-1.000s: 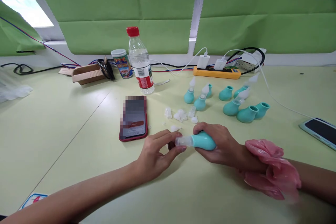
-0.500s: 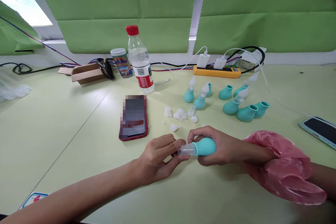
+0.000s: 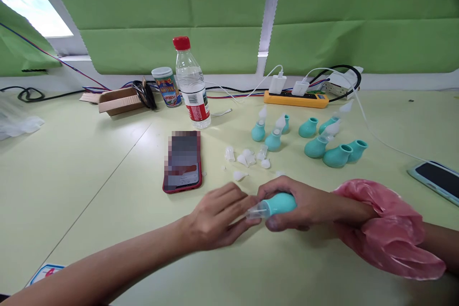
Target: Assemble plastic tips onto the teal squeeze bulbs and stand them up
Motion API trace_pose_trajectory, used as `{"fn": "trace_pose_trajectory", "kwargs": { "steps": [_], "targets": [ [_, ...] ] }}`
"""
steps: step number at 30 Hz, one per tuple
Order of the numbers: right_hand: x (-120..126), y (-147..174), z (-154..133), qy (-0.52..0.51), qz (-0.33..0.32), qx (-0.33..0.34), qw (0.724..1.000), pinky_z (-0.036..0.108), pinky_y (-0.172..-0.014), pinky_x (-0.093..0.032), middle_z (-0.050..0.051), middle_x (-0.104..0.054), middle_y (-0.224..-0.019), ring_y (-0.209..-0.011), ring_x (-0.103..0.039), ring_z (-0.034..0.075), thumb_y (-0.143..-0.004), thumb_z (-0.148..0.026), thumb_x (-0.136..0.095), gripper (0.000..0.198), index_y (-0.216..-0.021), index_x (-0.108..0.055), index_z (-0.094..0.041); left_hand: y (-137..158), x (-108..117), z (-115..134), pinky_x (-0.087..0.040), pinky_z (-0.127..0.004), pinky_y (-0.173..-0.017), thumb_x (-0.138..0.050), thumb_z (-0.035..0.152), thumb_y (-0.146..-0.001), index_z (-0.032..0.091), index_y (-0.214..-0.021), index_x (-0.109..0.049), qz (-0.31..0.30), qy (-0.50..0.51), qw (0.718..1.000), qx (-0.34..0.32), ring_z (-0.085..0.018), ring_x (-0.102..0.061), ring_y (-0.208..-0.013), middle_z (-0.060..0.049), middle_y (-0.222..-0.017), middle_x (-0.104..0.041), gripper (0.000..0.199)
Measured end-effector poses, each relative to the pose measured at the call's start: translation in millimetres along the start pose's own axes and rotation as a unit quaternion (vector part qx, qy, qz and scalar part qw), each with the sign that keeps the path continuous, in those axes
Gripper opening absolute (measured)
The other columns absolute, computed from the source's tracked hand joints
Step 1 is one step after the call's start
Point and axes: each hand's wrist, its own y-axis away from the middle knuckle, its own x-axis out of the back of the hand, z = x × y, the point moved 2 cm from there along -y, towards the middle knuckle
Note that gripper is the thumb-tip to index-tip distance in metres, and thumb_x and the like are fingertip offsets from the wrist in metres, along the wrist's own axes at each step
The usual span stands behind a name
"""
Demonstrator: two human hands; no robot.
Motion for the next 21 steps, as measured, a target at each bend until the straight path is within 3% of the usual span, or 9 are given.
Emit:
{"fn": "trace_pose_trajectory", "kwargs": {
  "steps": [4, 8, 11, 15, 18, 21],
  "targets": [
    [14.7, -1.3, -10.6, 0.029, 0.104, 0.084, 0.991, 0.016, -0.039, -0.032, -0.005, -0.047, -0.053, -0.042, -0.041, 0.004, -0.062, -0.037, -0.066, 0.026, -0.074, -0.054, -0.016, -3.3, 2.1, -15.1, -0.039, -0.041, -0.076, -0.053, 0.021, -0.076, 0.015, -0.111, -0.047, -0.031, -0.097, 0.986, 0.133, -0.024, -0.044, -0.091, -0.013, -0.106, -0.053, 0.036],
    [24.5, -0.5, -17.7, 0.049, 0.137, 0.132, 0.98, 0.019, -0.044, -0.035, -0.003, -0.049, -0.052, -0.046, -0.044, 0.006, -0.067, -0.037, -0.062, 0.024, -0.064, -0.055, -0.014, -4.0, -1.4, -24.9, -0.034, -0.045, -0.072, -0.046, 0.028, -0.081, 0.019, -0.109, -0.052, -0.123, -0.205, 0.941, 0.239, -0.029, -0.038, -0.096, -0.014, -0.117, -0.047, 0.03],
    [24.3, -0.9, -15.7, 0.099, 0.151, 0.146, 0.973, 0.02, -0.049, -0.037, -0.002, -0.053, -0.056, -0.051, -0.047, 0.009, -0.068, -0.035, -0.061, 0.02, -0.067, -0.058, -0.015, -5.0, -2.1, -25.8, -0.032, -0.041, -0.07, -0.044, 0.026, -0.083, 0.021, -0.095, -0.057, -0.142, -0.199, 0.936, 0.254, -0.027, -0.042, -0.094, -0.009, -0.107, -0.055, 0.019],
    [21.7, -0.8, -12.5, 0.163, 0.176, 0.162, 0.957, 0.022, -0.055, -0.042, -0.001, -0.057, -0.062, -0.06, -0.052, 0.012, -0.065, -0.031, -0.063, 0.014, -0.066, -0.06, -0.017, -4.4, -3.7, -25.8, -0.033, -0.036, -0.07, -0.049, 0.025, -0.08, 0.017, -0.075, -0.055, -0.142, -0.128, 0.948, 0.254, -0.019, -0.051, -0.078, -0.002, -0.075, -0.061, 0.011],
    [21.5, 0.3, -13.3, 0.171, 0.188, 0.166, 0.953, 0.023, -0.056, -0.043, -0.001, -0.058, -0.063, -0.06, -0.053, 0.012, -0.065, -0.029, -0.061, 0.011, -0.065, -0.061, -0.017, -2.8, -4.9, -27.0, -0.038, -0.031, -0.066, -0.05, 0.021, -0.077, 0.016, -0.074, -0.052, -0.104, -0.05, 0.954, 0.277, -0.015, -0.052, -0.069, -0.002, -0.073, -0.059, 0.007],
    [20.7, 0.7, -13.5, 0.172, 0.194, 0.179, 0.949, 0.023, -0.054, -0.043, -0.001, -0.058, -0.061, -0.058, -0.053, 0.012, -0.064, -0.026, -0.06, 0.008, -0.064, -0.061, -0.018, -4.5, -0.6, -26.5, -0.044, -0.027, -0.062, -0.05, 0.019, -0.077, 0.017, -0.089, -0.054, 0.009, 0.05, 0.95, 0.309, -0.012, -0.053, -0.067, -0.004, -0.08, -0.058, 0.013]
  ]
}}
